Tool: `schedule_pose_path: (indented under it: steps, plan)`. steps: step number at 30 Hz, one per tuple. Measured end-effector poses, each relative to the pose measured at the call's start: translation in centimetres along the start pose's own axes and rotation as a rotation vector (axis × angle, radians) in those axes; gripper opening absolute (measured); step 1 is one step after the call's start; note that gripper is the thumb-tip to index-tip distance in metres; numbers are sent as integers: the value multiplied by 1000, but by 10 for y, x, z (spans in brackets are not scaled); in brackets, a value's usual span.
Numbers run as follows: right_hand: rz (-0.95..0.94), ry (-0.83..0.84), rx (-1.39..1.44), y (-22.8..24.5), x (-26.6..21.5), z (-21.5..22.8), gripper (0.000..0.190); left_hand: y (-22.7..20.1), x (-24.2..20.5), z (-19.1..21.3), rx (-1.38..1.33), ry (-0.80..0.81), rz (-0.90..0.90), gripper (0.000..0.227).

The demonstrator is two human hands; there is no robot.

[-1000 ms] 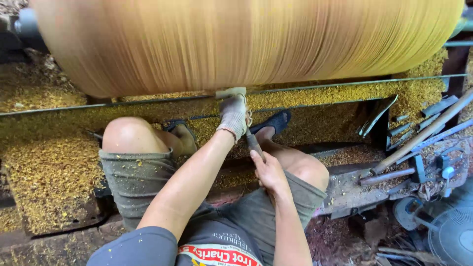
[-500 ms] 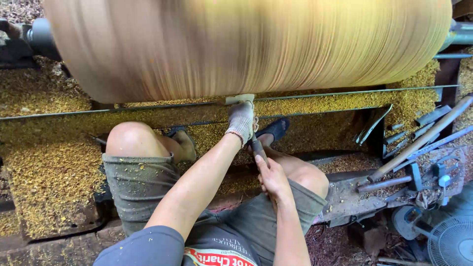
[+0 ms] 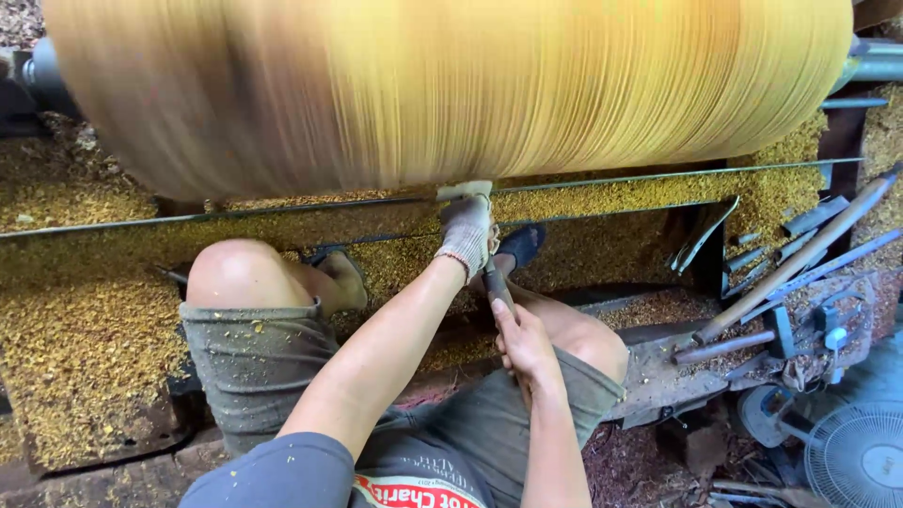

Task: Turning a large piece of wood on a lathe using a woodturning tool.

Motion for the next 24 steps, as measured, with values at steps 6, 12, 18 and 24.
schedule_pose_path:
  steps: [6,12,18,24]
  plan:
    - [-62,-73,84,-28,23,24,50,16,-6,-51,170,-21,22,28]
    - [-128,-95,141,-26,26,39,51,52,39,-89,174,173,-10,27]
    - [-94,-77,123,-16,21,29,49,19,-2,-64,125,21,0,27]
    - [-69,-83,100,-16,20,25,48,20,2,-56,105,22,-2,26]
Point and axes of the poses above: each hand's wrist, its own x-axis towards the middle knuckle, its own z-axis out of the back of the hand, y = z × x, the point moved 3 cm from there along x, towards the middle knuckle, and after that the axes turned 7 degrees about -y, right-handed, at the moved point
